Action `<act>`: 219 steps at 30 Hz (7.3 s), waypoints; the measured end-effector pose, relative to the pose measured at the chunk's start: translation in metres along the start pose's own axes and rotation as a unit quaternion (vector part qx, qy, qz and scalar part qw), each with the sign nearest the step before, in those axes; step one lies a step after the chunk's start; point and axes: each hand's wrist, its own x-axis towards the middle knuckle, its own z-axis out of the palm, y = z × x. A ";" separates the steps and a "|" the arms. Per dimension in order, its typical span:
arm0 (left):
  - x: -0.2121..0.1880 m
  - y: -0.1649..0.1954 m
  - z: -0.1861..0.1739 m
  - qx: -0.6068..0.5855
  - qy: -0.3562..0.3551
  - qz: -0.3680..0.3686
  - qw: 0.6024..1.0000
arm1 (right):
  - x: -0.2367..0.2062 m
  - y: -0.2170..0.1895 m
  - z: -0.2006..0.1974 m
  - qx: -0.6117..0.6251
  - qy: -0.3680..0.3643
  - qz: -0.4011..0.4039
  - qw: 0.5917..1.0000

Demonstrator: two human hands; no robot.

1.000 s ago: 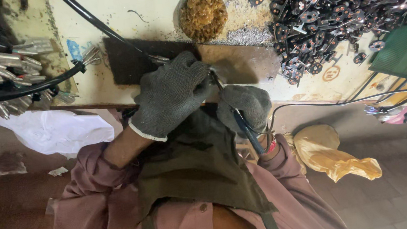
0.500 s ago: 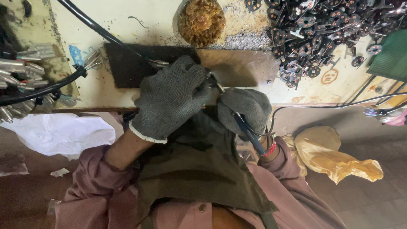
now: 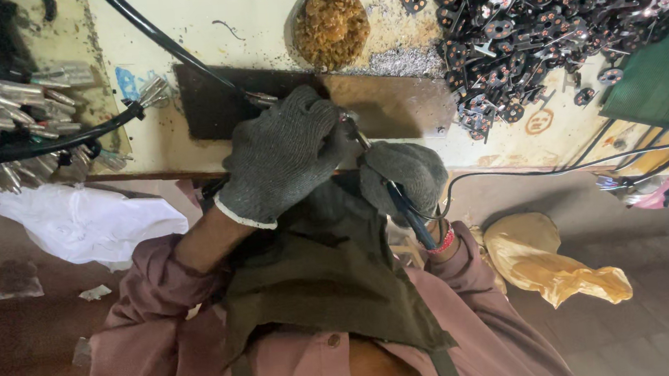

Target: The person sits at a workbench wearing gloves and solders small metal components one at a time using a soldering iron, holding each part against a metal plate while applying the iron and wire, then setting finished parts aside among large piles of similar components.

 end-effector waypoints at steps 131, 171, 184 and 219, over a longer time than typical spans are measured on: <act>-0.004 0.011 -0.013 0.060 -0.019 0.004 0.998 | -0.006 -0.015 -0.008 -0.002 0.149 0.103 0.983; 0.005 0.069 -0.080 0.301 0.086 0.117 0.942 | -0.017 -0.019 0.031 0.019 0.274 0.138 0.952; 0.001 -0.036 -0.092 0.255 0.062 -0.294 0.919 | -0.009 -0.012 0.036 0.057 0.243 0.187 0.950; -0.070 0.006 -0.064 0.167 0.077 -0.253 0.950 | 0.001 -0.053 0.009 0.332 0.146 0.359 0.860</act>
